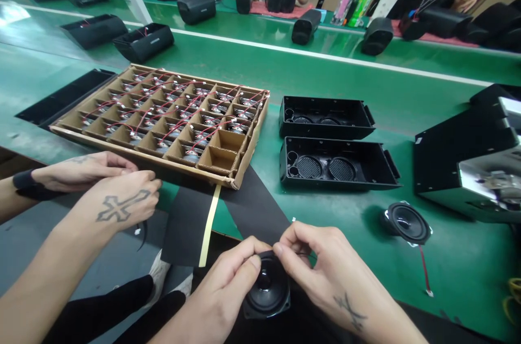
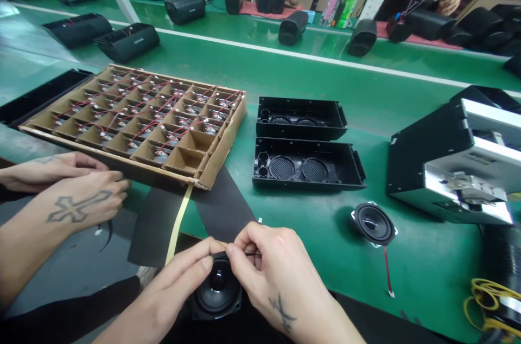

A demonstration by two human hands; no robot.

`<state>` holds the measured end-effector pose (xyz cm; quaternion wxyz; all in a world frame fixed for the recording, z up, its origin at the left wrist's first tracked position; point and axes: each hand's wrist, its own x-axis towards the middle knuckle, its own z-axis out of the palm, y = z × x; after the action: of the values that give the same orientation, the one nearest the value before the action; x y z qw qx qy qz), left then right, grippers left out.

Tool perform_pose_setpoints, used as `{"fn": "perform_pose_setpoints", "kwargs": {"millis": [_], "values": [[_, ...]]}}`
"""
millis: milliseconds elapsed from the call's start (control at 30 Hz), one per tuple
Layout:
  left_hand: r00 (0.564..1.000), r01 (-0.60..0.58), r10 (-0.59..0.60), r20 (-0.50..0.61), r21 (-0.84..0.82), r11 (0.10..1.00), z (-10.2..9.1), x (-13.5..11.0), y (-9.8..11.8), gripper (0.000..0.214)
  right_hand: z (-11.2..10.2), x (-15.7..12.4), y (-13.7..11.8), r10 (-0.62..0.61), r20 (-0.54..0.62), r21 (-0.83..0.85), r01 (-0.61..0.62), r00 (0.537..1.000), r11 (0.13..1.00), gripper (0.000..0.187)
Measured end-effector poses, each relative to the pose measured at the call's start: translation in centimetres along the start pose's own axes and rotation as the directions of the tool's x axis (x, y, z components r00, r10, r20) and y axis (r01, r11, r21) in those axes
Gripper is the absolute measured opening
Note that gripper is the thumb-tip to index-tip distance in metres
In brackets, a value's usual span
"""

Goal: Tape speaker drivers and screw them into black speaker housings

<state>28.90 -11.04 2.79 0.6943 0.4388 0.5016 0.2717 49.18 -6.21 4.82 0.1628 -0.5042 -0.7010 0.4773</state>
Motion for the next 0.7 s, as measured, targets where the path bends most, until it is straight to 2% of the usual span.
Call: {"fn": "perform_pose_setpoints", "kwargs": {"millis": [200,467,700], "values": [[1.0,0.026,-0.025,0.018,-0.016,1.0,0.15,0.27,0.03,0.037,0.03,-0.17,0.15,-0.013,0.004,0.004,0.013,1.0,1.0,0.023],[1.0,-0.025,0.025,-0.003,-0.033,0.999,0.36,0.47,-0.06,0.03,0.06,-0.33,0.39,-0.006,-0.029,0.031,0.007,1.0,0.999,0.028],[0.999,-0.034,0.034,-0.026,-0.021,0.999,0.54,0.76,0.12,0.026,-0.25,-0.94,0.72,0.025,-0.05,0.027,-0.023,0.998,0.999,0.026]]}}
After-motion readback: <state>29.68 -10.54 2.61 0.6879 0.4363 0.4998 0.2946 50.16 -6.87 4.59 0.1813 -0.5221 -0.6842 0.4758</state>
